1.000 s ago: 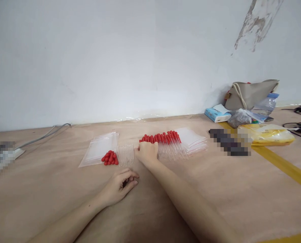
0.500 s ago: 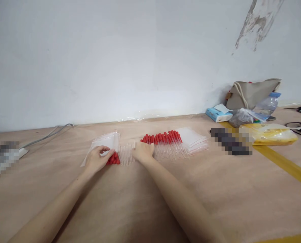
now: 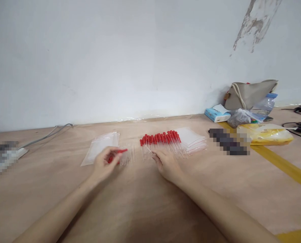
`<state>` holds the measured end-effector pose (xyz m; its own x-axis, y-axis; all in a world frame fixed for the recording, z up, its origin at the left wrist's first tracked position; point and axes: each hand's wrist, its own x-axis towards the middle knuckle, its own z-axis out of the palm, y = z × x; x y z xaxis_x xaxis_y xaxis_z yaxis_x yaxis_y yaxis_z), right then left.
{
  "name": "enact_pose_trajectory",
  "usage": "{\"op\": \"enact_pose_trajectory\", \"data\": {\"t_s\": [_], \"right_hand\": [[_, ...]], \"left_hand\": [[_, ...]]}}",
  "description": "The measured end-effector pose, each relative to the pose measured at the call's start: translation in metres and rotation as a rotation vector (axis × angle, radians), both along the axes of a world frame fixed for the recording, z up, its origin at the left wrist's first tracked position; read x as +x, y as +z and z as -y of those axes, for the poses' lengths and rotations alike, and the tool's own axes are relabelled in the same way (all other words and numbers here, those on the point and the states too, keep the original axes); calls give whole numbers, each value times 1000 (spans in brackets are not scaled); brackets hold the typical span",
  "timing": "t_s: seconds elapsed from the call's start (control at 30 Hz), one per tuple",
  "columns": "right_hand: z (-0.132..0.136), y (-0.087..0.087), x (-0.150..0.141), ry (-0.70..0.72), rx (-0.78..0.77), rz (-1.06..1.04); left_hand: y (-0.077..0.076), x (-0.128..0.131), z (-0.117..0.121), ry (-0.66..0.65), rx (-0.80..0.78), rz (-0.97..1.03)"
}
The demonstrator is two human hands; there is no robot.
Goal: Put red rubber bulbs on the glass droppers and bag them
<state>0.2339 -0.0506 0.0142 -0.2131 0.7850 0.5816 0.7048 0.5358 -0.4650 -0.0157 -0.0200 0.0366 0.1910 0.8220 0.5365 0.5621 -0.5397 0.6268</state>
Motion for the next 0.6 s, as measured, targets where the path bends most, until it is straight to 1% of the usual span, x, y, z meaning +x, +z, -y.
{"op": "enact_pose_trajectory", "data": {"t_s": [0.07, 0.1, 0.13, 0.17, 0.23, 0.3, 0.37, 0.5, 0.6], "right_hand": [[7, -2, 1, -13, 46, 21], [11, -2, 1, -20, 58, 37], [14, -1, 1, -22, 68, 55], [17, -1, 0, -17, 75, 78], [20, -2, -2, 2, 85, 130], [22, -3, -4, 26, 82, 172], [23, -5, -6, 37, 72, 195], [24, -7, -7, 60, 71, 188], [25, -7, -7, 90, 79, 172]], "left_hand": [[-7, 13, 17, -192, -71, -93], [-10, 17, 24, -250, -100, -151], [-13, 20, 29, -281, -111, -196], [-15, 21, 33, -292, -114, -232], [-19, 21, 36, -269, -94, -265], [-21, 21, 36, -239, -76, -273], [-22, 24, 33, -239, -67, -273], [-24, 31, 31, -244, -68, -211], [-23, 32, 33, -220, -134, -122]]}}
